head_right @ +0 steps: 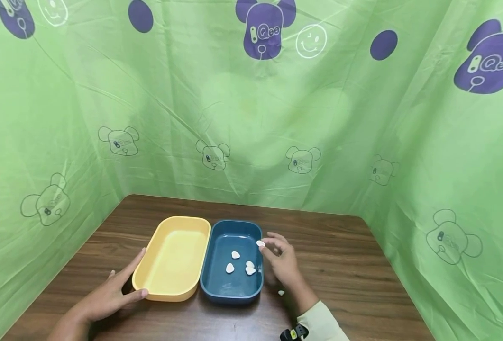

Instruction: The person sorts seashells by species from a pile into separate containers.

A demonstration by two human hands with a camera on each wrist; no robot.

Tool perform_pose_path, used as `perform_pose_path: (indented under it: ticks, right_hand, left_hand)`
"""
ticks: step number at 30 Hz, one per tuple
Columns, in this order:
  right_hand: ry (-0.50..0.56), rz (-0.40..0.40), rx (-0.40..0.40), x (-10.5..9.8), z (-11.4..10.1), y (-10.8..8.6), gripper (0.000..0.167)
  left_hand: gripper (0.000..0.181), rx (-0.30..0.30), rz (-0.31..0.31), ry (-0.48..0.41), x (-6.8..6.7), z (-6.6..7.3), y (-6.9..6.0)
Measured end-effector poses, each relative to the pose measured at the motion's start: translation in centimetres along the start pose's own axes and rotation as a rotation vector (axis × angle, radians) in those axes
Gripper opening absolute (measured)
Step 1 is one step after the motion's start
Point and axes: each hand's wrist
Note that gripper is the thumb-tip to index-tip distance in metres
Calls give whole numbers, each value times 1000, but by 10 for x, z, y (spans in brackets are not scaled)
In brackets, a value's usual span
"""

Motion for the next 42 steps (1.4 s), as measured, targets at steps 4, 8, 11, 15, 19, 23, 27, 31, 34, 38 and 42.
perform_pose_path:
  ticks: [4,8,11,15,19,23,27,31,34,38,42]
  right_hand:
    - [-23,-32,-12,5,-2,-1,18]
    - [-23,-38,-21,8,-3,0,18]
    - [-23,-47,-26,9,-3,1,18]
    - [-31,-80,-22,10,0,1,23]
    - [-57,-84,-19,11,4,1,31]
    - [-58,-61,-28,9,5,2,33]
    - [-20,-45,-29,7,5,3,30]
    - [-9,-37,-29,5,6,4,31]
    - [-21,-14,-21,2,6,4,28]
    - [-24,31,-7,-5,7,5,25]
    - [-20,50,2,-12,8,4,27]
  left_hand:
    - [108,2,3,-3,1,0,0]
    - [107,0,2,-5,0,0,1]
    - [107,0,1,-5,-1,1,1]
    - [107,-2,3,8,-1,2,1]
    - [108,-1,4,10,-1,2,1]
    - [107,4,10,3,0,1,1]
    - [107,3,10,2,-1,1,0]
    - [108,1,8,3,-2,1,0]
    - [108,-1,6,5,-1,1,0]
    - [108,0,4,11,-1,2,1]
    - [108,0,3,12,-1,3,0]
Point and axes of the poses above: each hand's wrist, its own y-axis towards the middle knuckle, its own x-axis out of the palm, z = x × y, and after that the axes turned 9 degrees about -z, right-handed
